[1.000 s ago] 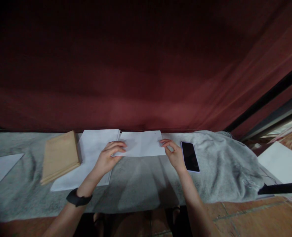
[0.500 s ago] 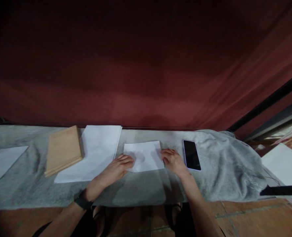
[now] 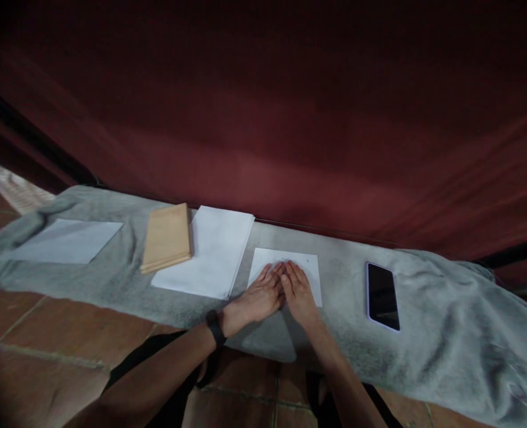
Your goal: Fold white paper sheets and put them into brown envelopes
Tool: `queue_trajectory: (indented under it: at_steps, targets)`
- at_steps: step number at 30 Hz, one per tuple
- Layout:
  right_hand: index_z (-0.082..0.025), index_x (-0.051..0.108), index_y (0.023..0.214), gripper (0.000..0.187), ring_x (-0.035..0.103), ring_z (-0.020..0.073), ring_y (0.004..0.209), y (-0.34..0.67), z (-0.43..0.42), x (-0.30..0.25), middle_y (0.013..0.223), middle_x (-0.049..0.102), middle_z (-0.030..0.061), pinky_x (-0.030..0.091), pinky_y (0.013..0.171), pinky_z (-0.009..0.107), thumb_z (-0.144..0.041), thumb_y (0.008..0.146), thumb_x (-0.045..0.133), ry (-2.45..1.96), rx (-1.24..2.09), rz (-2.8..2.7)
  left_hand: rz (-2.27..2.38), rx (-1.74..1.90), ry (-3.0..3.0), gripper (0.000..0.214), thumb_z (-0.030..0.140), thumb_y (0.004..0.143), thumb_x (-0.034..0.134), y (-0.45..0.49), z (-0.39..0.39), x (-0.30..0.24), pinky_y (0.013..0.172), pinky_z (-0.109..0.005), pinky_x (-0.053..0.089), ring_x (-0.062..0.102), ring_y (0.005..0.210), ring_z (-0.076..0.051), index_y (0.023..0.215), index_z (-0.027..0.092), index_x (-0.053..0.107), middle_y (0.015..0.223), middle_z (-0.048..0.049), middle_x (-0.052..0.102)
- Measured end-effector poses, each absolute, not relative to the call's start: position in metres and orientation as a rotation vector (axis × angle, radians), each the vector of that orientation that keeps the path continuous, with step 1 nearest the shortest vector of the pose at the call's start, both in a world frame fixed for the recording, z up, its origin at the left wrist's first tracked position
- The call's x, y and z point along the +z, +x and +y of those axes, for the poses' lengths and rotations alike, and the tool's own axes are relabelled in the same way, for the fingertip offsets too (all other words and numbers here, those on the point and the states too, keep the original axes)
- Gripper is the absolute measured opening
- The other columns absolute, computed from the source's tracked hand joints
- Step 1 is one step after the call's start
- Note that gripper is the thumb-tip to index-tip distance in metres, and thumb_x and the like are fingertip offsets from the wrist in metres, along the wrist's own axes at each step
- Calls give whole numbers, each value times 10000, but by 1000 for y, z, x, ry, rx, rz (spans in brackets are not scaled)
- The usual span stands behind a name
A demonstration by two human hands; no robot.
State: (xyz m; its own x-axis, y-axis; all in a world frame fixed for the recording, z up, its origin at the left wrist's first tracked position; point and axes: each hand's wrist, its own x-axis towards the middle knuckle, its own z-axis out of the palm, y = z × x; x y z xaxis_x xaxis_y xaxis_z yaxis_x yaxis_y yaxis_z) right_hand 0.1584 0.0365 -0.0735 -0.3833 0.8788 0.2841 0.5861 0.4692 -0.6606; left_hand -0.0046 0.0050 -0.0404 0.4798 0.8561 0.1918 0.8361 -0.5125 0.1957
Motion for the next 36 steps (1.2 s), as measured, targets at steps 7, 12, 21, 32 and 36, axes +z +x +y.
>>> queue_trajectory:
  at_steps: [7,12,21,32,36]
  targets:
    - [-158,400,1513,546,288,245,1492,164,40,-85,1574,394,130,240,1210,542,-364,1051,196,-1297,331,-2294,1518,463,2695,583,399,992,410,0,0,-62,1234,-512,133,295,1489,-292,1466,59,414,1557,-219,388]
    - [-173,377,1529,545,281,286,1493,172,44,-87,1600,343,131,231,1204,554,-377,1040,250,-1393,199,-2256,1541,417,2703,593,415,1014,367,0,-3,-64,1237,-495,116,284,1493,-292,1486,57,385,1572,-202,372]
    - [-122,389,1515,582,327,353,1461,190,41,-89,1579,357,196,265,1160,613,-421,1029,276,-1467,106,-2205,1511,375,2705,591,444,1031,328,-7,-9,-58,1235,-473,87,253,1507,-251,1528,123,324,1615,-153,313]
    - [-1,359,1501,678,377,369,1418,204,44,-90,1535,401,257,280,1157,576,-459,1019,226,-1720,-87,-2235,1512,340,2712,594,471,1040,295,-13,-12,-57,1237,-461,85,238,1511,-253,1520,125,340,1624,-150,288]
    - [-27,427,1466,619,349,354,1438,201,53,-85,1526,429,232,244,1171,585,-417,1027,230,-1676,-128,-2220,1515,331,2722,592,466,1042,290,-12,-12,-55,1237,-457,90,232,1514,-254,1529,131,324,1628,-144,282]
